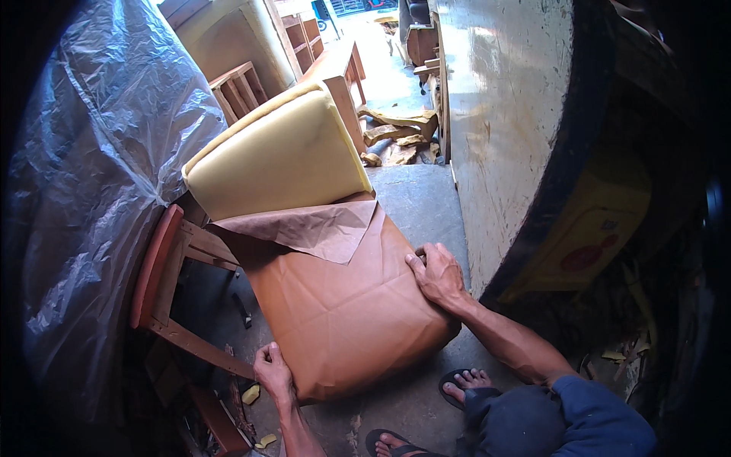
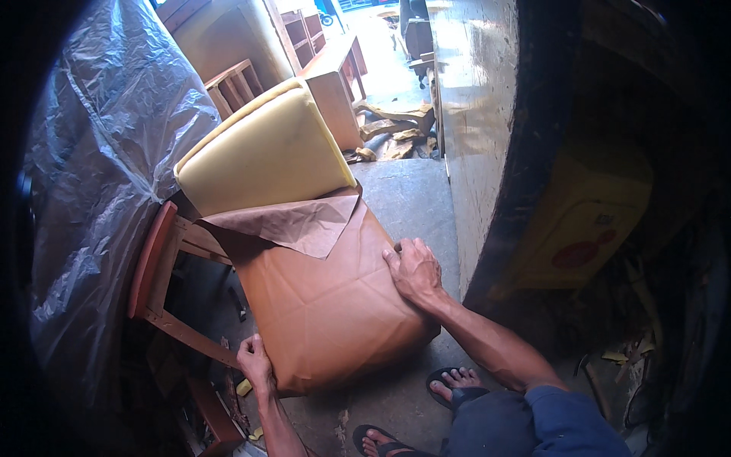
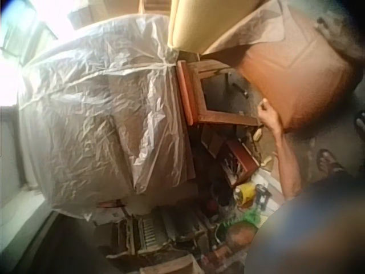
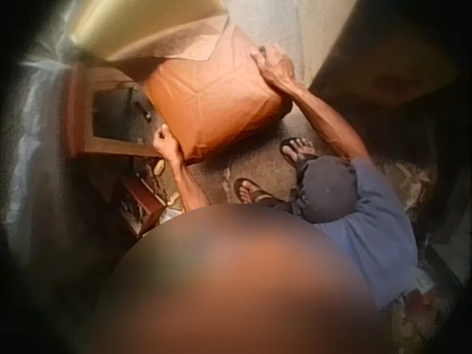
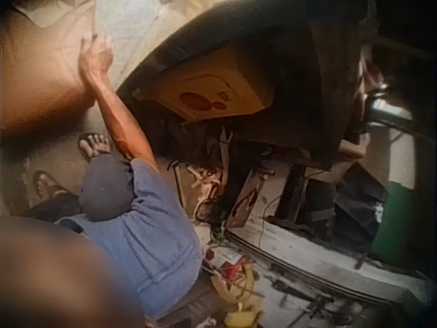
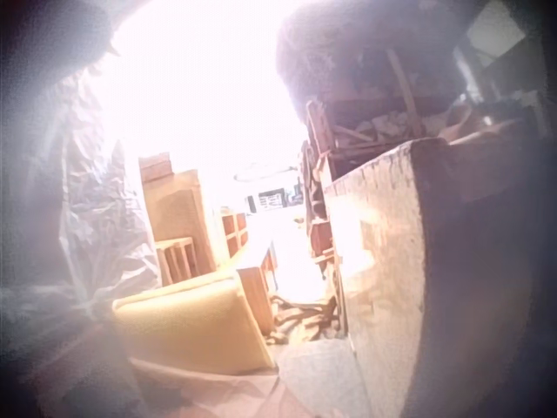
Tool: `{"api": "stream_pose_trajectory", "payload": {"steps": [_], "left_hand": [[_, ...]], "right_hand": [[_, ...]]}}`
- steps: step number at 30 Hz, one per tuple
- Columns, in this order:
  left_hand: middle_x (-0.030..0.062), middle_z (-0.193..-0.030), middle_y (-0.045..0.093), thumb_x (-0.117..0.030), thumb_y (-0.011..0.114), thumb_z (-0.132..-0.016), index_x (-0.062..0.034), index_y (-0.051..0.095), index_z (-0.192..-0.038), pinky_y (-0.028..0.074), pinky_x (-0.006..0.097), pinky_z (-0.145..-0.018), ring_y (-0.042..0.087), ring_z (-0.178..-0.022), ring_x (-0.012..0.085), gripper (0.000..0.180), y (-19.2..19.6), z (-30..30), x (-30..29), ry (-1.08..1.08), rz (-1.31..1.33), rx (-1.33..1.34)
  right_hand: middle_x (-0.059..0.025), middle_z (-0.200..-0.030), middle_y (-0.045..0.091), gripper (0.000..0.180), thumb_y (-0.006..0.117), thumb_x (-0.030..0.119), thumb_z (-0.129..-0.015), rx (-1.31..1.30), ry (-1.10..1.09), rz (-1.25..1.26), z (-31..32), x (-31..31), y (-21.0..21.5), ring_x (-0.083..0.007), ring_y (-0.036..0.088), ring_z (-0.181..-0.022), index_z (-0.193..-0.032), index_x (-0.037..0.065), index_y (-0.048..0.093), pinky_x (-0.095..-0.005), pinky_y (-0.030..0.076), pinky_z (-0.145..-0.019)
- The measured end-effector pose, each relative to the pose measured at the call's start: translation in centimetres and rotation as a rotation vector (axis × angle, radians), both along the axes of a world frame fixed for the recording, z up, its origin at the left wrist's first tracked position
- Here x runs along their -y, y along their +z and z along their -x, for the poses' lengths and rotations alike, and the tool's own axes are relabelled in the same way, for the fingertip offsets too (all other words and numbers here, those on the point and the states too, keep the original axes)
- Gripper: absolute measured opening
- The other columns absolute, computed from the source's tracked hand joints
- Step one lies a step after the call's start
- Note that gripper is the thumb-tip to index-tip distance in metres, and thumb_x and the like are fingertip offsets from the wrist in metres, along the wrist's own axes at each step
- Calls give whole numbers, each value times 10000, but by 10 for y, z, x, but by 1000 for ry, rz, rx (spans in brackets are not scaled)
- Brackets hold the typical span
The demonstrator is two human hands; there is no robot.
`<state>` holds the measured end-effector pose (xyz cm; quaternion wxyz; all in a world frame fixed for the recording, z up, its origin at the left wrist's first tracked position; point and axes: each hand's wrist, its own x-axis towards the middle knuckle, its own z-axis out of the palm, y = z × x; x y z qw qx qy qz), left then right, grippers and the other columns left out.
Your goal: The person measures and marks a large sheet of light brown fabric on the floor using a tape measure and pencil. They cut the fabric with scissors, then drape and trim it over a chair seat to fit the cushion. The person continues cutting and adjusting the fabric to cover the chair.
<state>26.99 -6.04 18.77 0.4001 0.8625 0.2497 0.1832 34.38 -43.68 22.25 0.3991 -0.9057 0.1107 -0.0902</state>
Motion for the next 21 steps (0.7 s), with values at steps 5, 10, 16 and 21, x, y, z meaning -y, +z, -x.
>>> {"api": "stream_pose_trajectory", "payload": {"steps": [5,10,16,21], "left_hand": [[58,-799,664,-234,684,-989,66,663,-1003,506,321,-678,586,-715,151,301,-6,-2,-7,59,477,10],[25,-783,645,-190,751,-949,18,667,-947,462,238,-611,553,-661,82,225,6,2,0,61,517,82],[72,-796,684,-207,731,-960,48,679,-958,494,282,-631,597,-691,119,261,8,1,5,79,453,78],[82,-792,684,-216,693,-991,57,658,-961,495,278,-613,600,-673,115,276,2,1,0,51,490,60]], "right_hand": [[-254,-1009,714,403,634,376,-960,-137,-47,-75,-6,6,2,-425,684,-982,-1079,-4,693,-512,510,-888],[-271,-1003,717,420,632,369,-961,-127,-73,-106,-11,16,-1,-418,695,-981,-1044,-38,695,-480,515,-877],[-264,-985,720,456,637,388,-968,-95,-36,-99,-11,15,-5,-394,705,-949,-1023,-62,685,-461,522,-857],[-77,-781,667,394,649,345,-996,-62,-32,-235,-14,16,-11,-143,584,-716,-900,-37,668,-348,494,-667]]}}
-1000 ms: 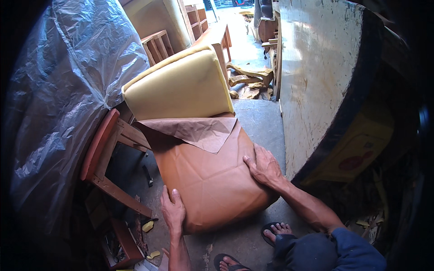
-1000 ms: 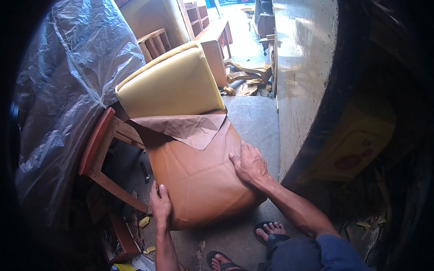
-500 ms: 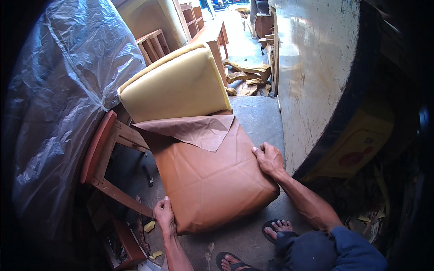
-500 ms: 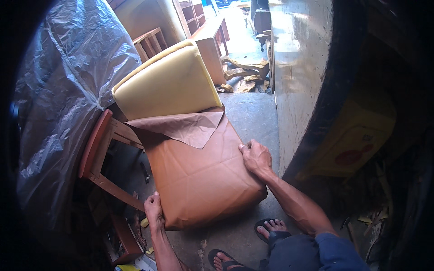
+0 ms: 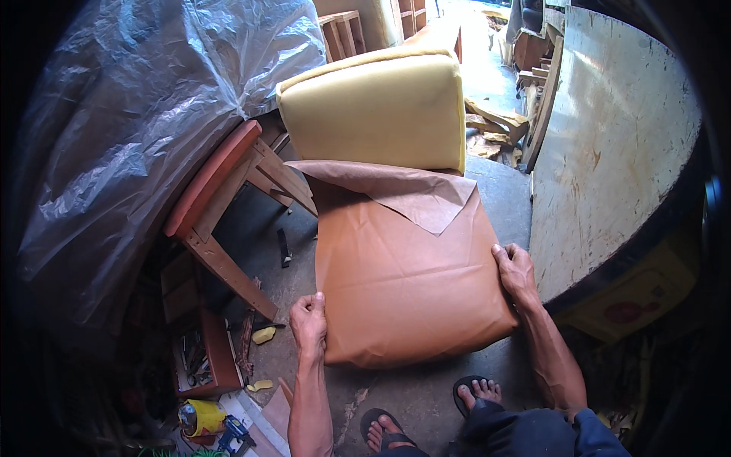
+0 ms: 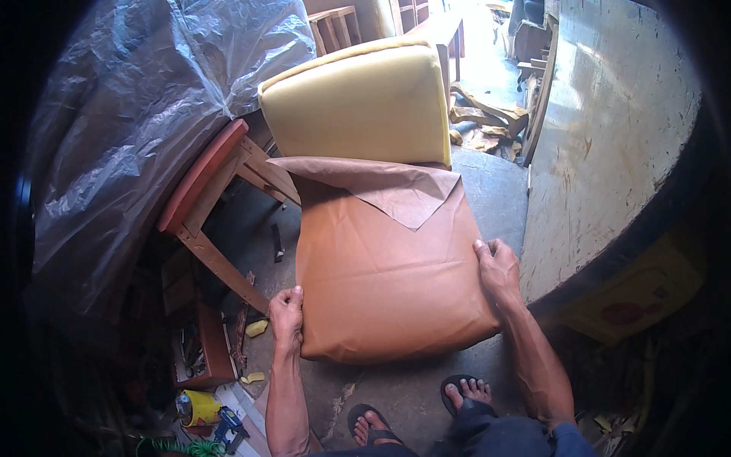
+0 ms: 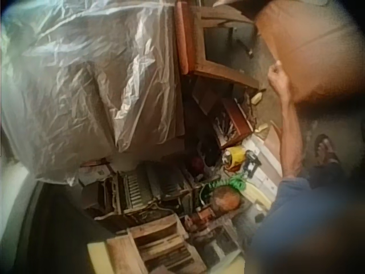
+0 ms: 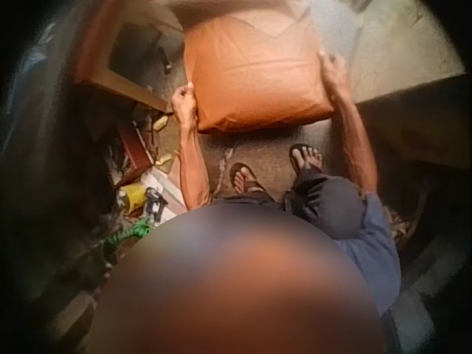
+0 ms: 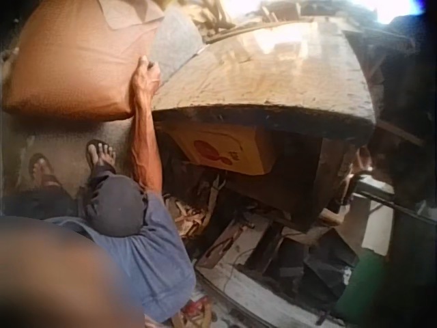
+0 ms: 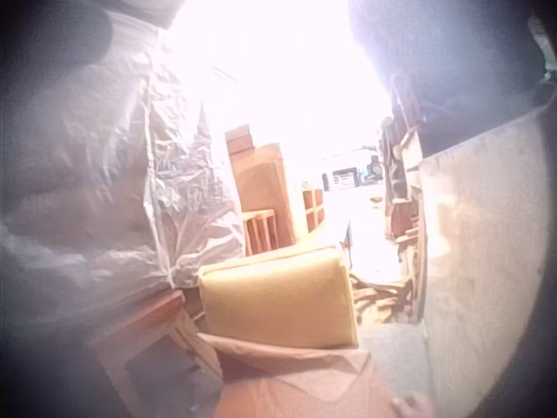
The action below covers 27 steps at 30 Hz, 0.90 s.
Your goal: The person measures and marks a large sheet of light brown fabric on the floor using a tape measure and pencil. They cut the fabric with scissors, then drape and trim it over a chair seat to fit the cushion. The person continues cutting and adjusting the fabric to cover the chair.
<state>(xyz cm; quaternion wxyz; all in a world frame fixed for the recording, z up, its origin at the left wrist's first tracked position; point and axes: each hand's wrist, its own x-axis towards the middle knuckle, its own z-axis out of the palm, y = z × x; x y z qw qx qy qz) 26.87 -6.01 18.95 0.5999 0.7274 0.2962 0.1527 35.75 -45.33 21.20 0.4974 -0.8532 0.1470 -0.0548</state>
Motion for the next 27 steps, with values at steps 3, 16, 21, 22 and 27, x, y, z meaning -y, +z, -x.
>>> {"api": "stream_pose_trajectory", "payload": {"steps": [3,16,21,22,27], "left_hand": [[80,-789,683,-225,666,-1012,59,642,-969,493,272,-598,605,-662,113,288,-5,4,-4,-5,239,33],[260,-1357,553,-181,648,-938,32,566,-1254,405,471,-1068,514,-1262,404,389,45,-15,35,-127,-837,32],[249,-1525,437,-370,565,-995,-47,478,-1474,255,540,-1199,363,-1445,424,584,58,-47,89,-505,-1063,65],[248,-1577,388,-414,550,-998,-66,449,-1516,219,559,-1218,315,-1487,428,632,58,-51,94,-582,-1112,-39],[206,-1632,319,-490,504,-999,-119,428,-1547,150,609,-1221,253,-1521,414,667,57,-52,96,-598,-1064,-113]], "right_hand": [[-72,-800,670,387,640,328,-1003,-93,-7,-149,-2,5,-4,-129,576,-733,-908,-46,670,-340,488,-673],[-176,-1059,662,253,658,201,-952,530,263,393,11,-35,35,-351,640,-1001,-1130,23,670,-444,503,-896],[-173,-1391,573,452,609,383,-988,518,826,534,-8,-92,46,-358,508,-1331,-1320,75,615,-557,359,-1126],[-173,-1454,539,493,585,427,-998,492,865,601,-17,-96,44,-359,462,-1400,-1353,84,599,-589,315,-1165],[-174,-1552,433,574,491,494,-1018,341,722,635,-81,-92,31,-363,326,-1498,-1437,103,523,-649,191,-1204]]}}
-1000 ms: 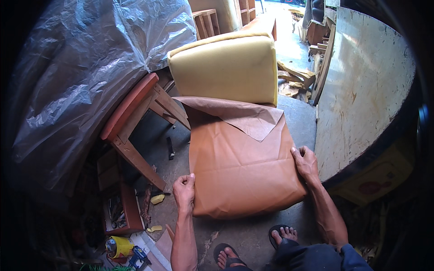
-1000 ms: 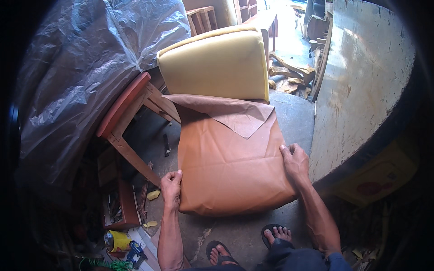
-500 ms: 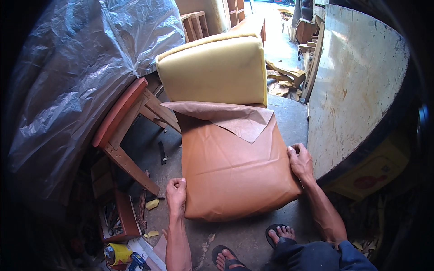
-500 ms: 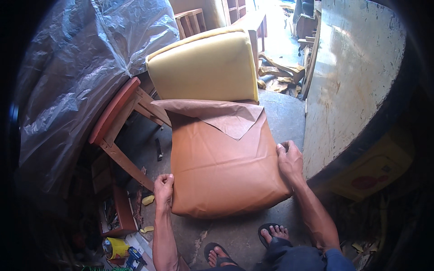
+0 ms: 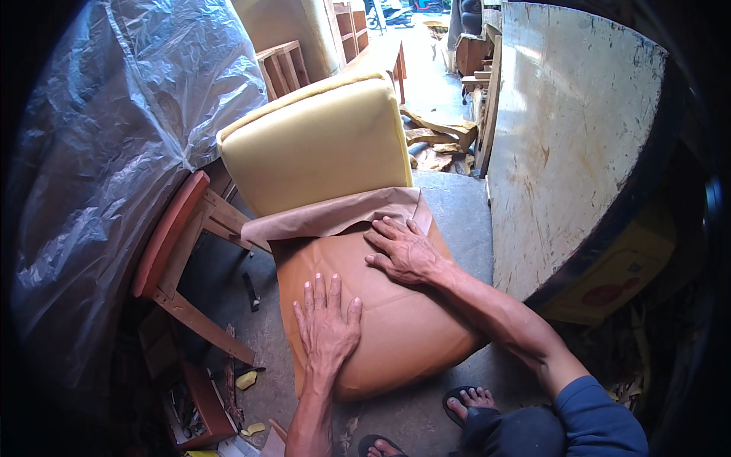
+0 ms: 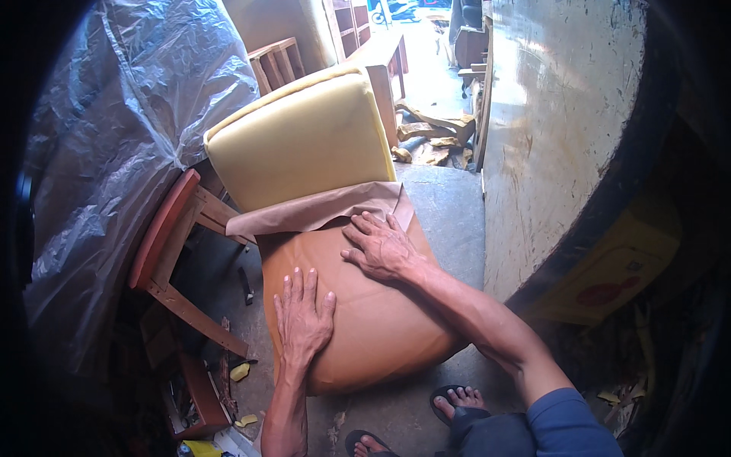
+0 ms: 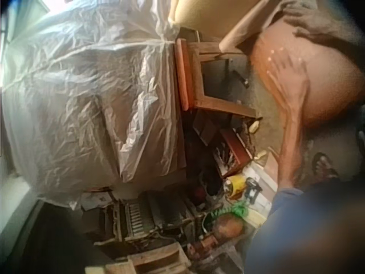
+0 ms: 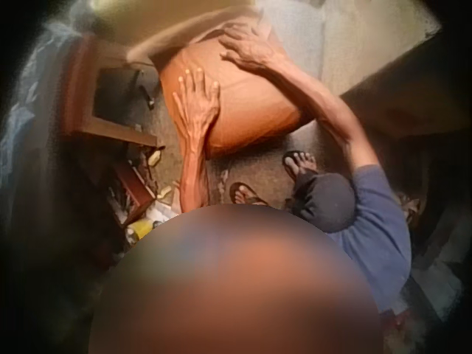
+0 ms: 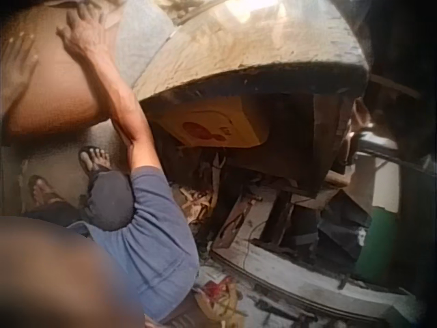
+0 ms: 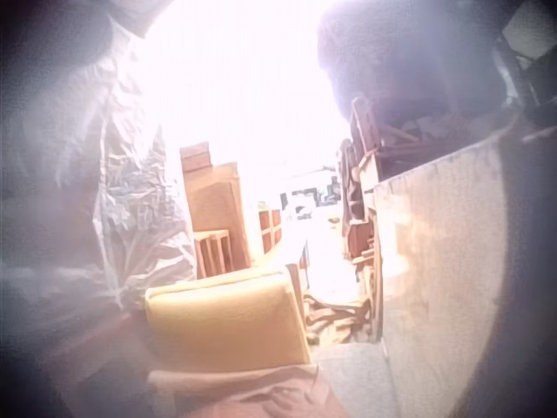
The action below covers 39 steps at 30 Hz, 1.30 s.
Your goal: The person measures and marks a large sheet of light brown fabric on the floor using a tape measure and pencil. They cut the fabric with scissors, then drape and trim it over a chair seat to fit the cushion. The person continues cutting and adjusting the fabric to cover the chair.
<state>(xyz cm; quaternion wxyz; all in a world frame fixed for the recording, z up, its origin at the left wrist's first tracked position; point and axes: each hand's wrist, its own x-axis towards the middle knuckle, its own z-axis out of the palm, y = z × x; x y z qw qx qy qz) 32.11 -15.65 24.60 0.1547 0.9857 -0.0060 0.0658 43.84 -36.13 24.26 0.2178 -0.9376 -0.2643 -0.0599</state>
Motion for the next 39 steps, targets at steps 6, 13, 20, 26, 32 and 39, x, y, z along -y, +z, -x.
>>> {"api": "stream_pose_trajectory", "payload": {"steps": [6,13,20,26,32,39], "left_hand": [[205,-1599,374,-488,548,-974,-109,482,-1501,195,586,-1205,313,-1490,403,653,7,-1,2,10,25,14],[195,-1118,629,-327,635,-930,-49,685,-1170,467,499,-931,590,-1027,376,371,12,-72,-17,114,29,232],[222,-1267,593,-377,574,-961,-63,627,-1329,403,510,-1070,534,-1212,407,486,-13,-120,-27,294,-12,215],[224,-1309,581,-398,532,-979,-72,605,-1369,372,510,-1106,503,-1272,419,514,-15,-107,-38,208,87,182],[222,-1152,537,-245,676,-919,37,568,-1100,412,504,-1006,500,-1157,417,353,-16,-106,-43,436,241,621],[22,-707,608,-215,729,-935,17,557,-1177,549,410,-666,626,-632,237,377,-3,-137,-100,507,622,462]], "right_hand": [[-173,-1536,448,612,488,524,-1009,-58,5,-13,-43,10,-8,-362,327,-1494,-1439,91,538,-675,207,-1183],[-108,-1458,541,573,489,528,-1005,-33,-59,83,-68,8,3,-343,431,-1401,-1382,111,596,-680,287,-1117],[-110,-1328,637,464,539,454,-993,140,-122,-147,-67,6,-19,-336,493,-1338,-1263,97,660,-611,293,-1132],[-154,-1240,682,388,619,341,-965,187,-177,-154,-60,14,-20,-329,571,-1245,-1224,57,674,-499,405,-1056],[-117,-1095,672,282,682,255,-902,391,-85,-287,-56,-1,-8,-318,592,-1122,-1132,93,695,-516,440,-947],[-126,-1126,631,414,734,251,-860,396,-200,-148,-78,-11,-18,-323,563,-1150,-1229,102,619,-493,440,-910]]}}
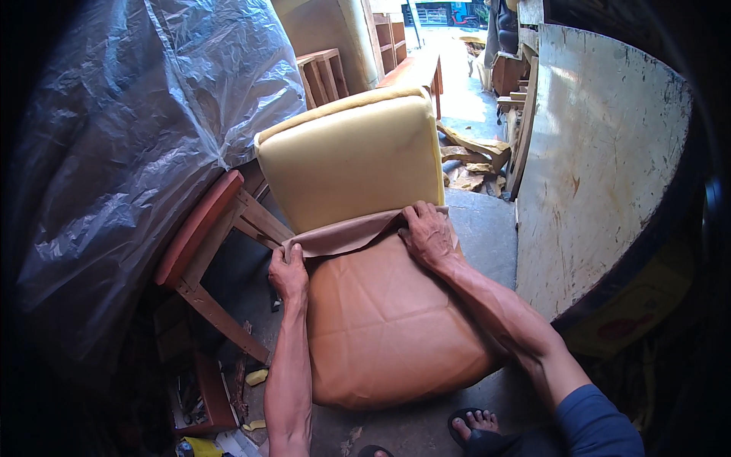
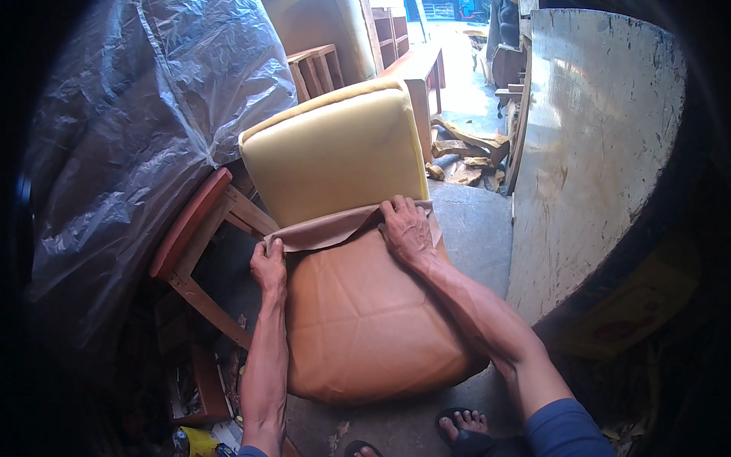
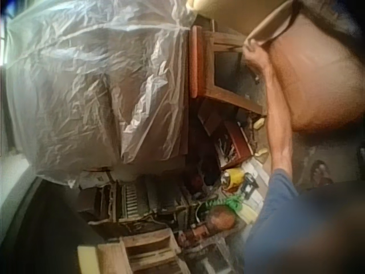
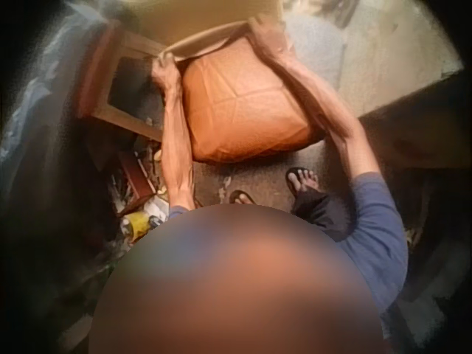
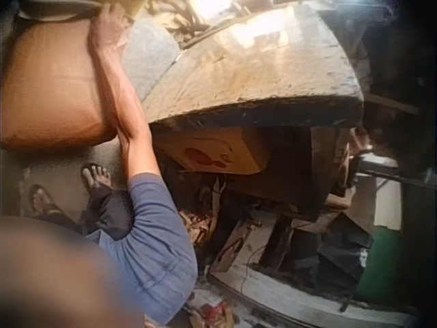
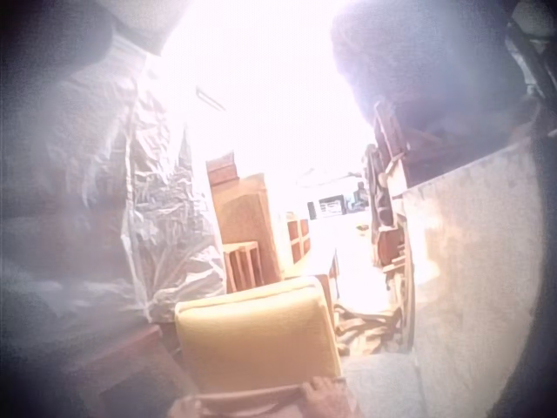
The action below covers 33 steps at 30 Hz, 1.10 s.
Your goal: The person measures and marks a large sheet of light brown fabric on the floor using a tape measure and pencil. They cut the fabric with scissors, then drape and trim it over a chair seat to fit the cushion. The person continues cutting and adjusting the fabric to cover the chair.
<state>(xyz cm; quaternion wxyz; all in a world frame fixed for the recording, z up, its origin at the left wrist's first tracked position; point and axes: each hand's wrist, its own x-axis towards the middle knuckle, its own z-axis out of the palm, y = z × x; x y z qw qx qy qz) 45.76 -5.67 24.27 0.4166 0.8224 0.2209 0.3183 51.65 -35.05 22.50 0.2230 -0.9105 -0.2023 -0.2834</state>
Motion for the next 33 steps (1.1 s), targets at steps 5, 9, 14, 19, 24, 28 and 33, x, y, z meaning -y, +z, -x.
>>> {"api": "stream_pose_trajectory", "payload": {"steps": [5,9,14,19,24,28,33], "left_hand": [[35,-763,643,-139,745,-911,21,540,-1180,586,278,-614,635,-649,118,373,32,21,-7,-342,904,96],[109,-901,664,-153,728,-893,47,495,-1247,598,362,-682,676,-738,194,469,41,61,-1,-252,499,-250],[224,-1252,608,-194,648,-914,40,502,-1342,407,478,-1117,557,-1240,385,509,19,57,19,-56,-523,-20],[196,-1569,411,-376,499,-1017,-93,443,-1510,253,544,-1213,315,-1488,394,572,7,5,50,-554,-650,-358],[124,-1652,314,-530,367,-1034,-207,381,-1579,154,631,-1226,238,-1540,347,634,0,-12,48,-544,-597,-599],[107,-1663,298,-564,373,-1010,-197,348,-1595,129,625,-1232,221,-1548,335,691,-3,-21,38,-589,-594,-657],[98,-1677,268,-596,376,-985,-184,310,-1610,106,635,-1231,188,-1559,337,752,-1,-31,36,-577,-585,-714]], "right_hand": [[-72,-1039,653,364,722,152,-809,40,-51,-11,-5,10,19,-298,578,-1110,-1160,112,637,-467,439,-933],[-33,-1139,686,246,631,97,-832,-47,110,57,29,49,42,-280,585,-1161,-1054,141,727,-459,438,-970],[-97,-1321,644,464,568,103,-854,-305,38,154,46,59,47,-278,578,-1276,-1311,129,641,-605,351,-1113],[-126,-1498,521,523,498,441,-1021,-425,126,123,22,11,32,-298,439,-1432,-1435,124,537,-635,264,-1173],[-72,-1615,396,645,416,568,-1008,-512,98,201,12,5,19,-264,293,-1524,-1507,166,485,-693,180,-1188],[-55,-1634,371,741,458,644,-955,-564,105,199,5,10,26,-263,285,-1529,-1536,184,454,-704,176,-1182],[-39,-1651,341,805,437,704,-934,-642,80,259,2,8,38,-272,254,-1541,-1566,207,408,-710,148,-1188]]}}
